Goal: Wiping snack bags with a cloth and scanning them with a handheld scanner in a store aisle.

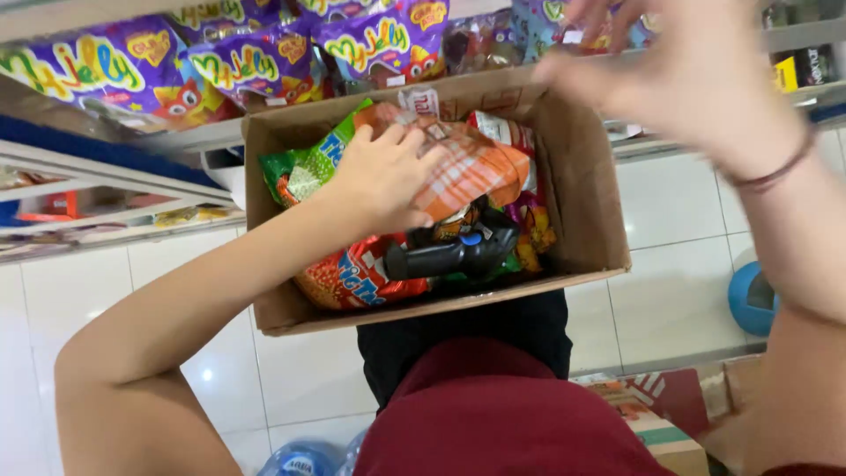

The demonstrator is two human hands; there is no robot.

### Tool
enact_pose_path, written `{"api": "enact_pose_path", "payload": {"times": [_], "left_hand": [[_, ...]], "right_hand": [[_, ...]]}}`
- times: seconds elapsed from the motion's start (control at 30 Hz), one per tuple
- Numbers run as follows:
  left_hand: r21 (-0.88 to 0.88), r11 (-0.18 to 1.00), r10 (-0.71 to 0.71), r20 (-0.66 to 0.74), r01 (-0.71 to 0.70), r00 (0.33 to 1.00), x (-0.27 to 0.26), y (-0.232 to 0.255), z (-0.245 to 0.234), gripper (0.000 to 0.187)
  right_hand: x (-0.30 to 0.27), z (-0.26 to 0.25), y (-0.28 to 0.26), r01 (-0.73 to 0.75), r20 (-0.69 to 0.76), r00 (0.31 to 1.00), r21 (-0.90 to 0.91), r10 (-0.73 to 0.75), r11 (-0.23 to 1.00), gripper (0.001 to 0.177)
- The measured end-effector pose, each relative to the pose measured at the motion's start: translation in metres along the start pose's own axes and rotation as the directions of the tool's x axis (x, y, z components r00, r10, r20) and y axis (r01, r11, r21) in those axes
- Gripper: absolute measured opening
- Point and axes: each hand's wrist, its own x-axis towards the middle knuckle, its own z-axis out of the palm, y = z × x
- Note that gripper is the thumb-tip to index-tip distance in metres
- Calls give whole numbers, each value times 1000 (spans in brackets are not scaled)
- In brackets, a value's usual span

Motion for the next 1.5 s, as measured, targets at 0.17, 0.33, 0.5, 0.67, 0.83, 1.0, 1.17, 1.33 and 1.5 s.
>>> {"api": "enact_pose_path", "payload": {"times": [0.17,0.33,0.5,0.67,0.83,1.0,1.17,1.33,1.5], "left_hand": [[-28,998,-59,66,61,996,-22,-21,26,87],[-85,995,-49,-2,48,999,-47,-61,-9,66],[3,997,-73,-219,76,973,-66,-74,-27,58],[-264,964,-40,-57,24,998,-42,-56,30,38],[-196,979,36,-82,-51,996,15,-32,89,73],[-5,992,126,202,-128,971,33,-33,80,48],[-681,717,-167,43,151,985,7,-68,60,37],[-962,78,-488,-265,-261,832,-46,-109,83,42],[-734,-497,-641,-51,-464,766,-102,-92,30,52]], "right_hand": [[28,122,-15,126,272,961,-270,-50,955,103],[47,156,-17,154,327,943,-246,-67,957,88],[42,130,2,-114,388,914,-24,115,993,63],[-4,82,35,-108,75,989,-210,126,972,67],[-22,66,30,-135,41,987,-334,157,933,59],[-26,52,18,-31,66,995,-472,70,881,59],[-21,64,17,194,576,805,-485,144,852,72],[10,100,43,190,574,803,12,-162,982,79],[83,169,-12,-259,491,864,245,111,934,75]]}}
